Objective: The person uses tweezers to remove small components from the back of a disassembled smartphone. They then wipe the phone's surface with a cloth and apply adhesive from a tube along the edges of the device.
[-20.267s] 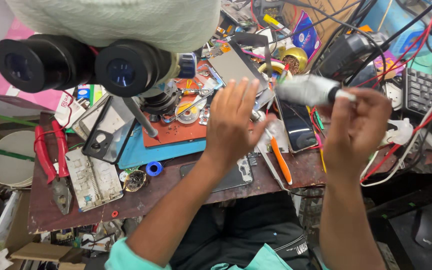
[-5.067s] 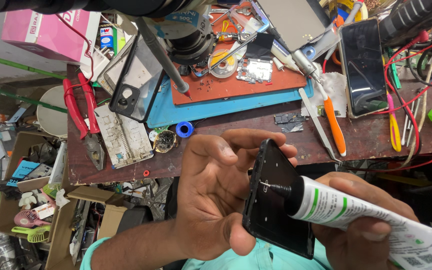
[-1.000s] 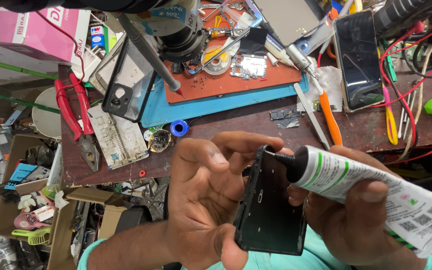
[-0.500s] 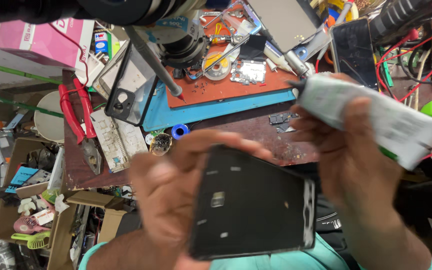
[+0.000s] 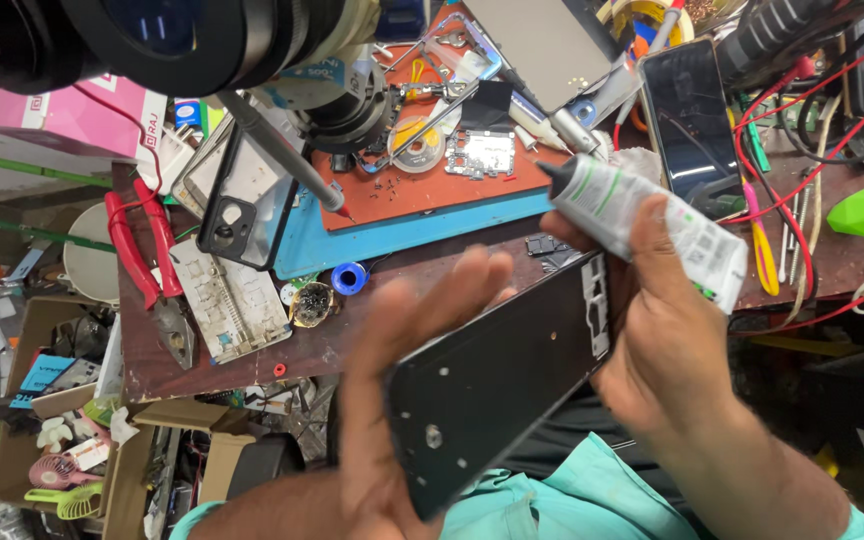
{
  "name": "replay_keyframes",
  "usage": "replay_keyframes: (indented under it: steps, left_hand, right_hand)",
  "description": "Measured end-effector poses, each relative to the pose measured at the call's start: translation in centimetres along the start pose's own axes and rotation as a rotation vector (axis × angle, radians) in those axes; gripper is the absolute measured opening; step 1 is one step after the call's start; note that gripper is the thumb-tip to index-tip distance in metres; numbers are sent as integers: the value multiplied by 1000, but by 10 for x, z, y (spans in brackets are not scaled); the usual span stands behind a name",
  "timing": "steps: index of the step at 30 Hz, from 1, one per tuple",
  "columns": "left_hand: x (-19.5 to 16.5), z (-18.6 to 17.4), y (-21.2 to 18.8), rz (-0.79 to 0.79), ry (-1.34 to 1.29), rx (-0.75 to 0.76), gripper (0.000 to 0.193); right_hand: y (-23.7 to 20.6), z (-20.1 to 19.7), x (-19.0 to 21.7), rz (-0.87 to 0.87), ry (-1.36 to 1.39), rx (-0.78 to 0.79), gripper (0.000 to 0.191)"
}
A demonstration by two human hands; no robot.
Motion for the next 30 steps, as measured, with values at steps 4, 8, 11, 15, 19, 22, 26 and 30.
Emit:
replay_keyframes:
  steps: [4,8,11,15,19,22,26,30]
  left_hand:
    - [22,-11,7,-380,-242,-30,107]
    - [34,-10,10,-617,-577,70,101]
    - [37,-6,10,-728,-684,156,99]
    - [55,-2,8,-828,-724,126,76]
    - [58,3,2,-908,-649,189,69]
    - [49,5,5,-851,-672,202,68]
    - [38,3,15,-688,-624,158,69]
    - [32,-13,23,-556,-574,37,71]
  right_hand:
    - [4,-2,3,-36,-8,-18,50]
    - [20,-7,12,-76,-72,-34,49]
    - [28,-17,24,-72,-183,-69,49]
    - [28,-21,41,-192,-154,-11,41]
    - [26,-45,43,-234,-127,-63,44]
    - [20,-61,51,-460,-179,58,44]
    - [11,-66,57,-695,-371,166,42]
    - [13,-44,24,90,-421,325,45]
Point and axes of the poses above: each hand's wrist, its own y-axis towards the middle knuckle, its own z-axis out of the palm, x = y × z, the point moved 7 cm from there along y, towards the middle knuckle, and after that the axes turned 9 degrees about -z, right-handed, at the moved point
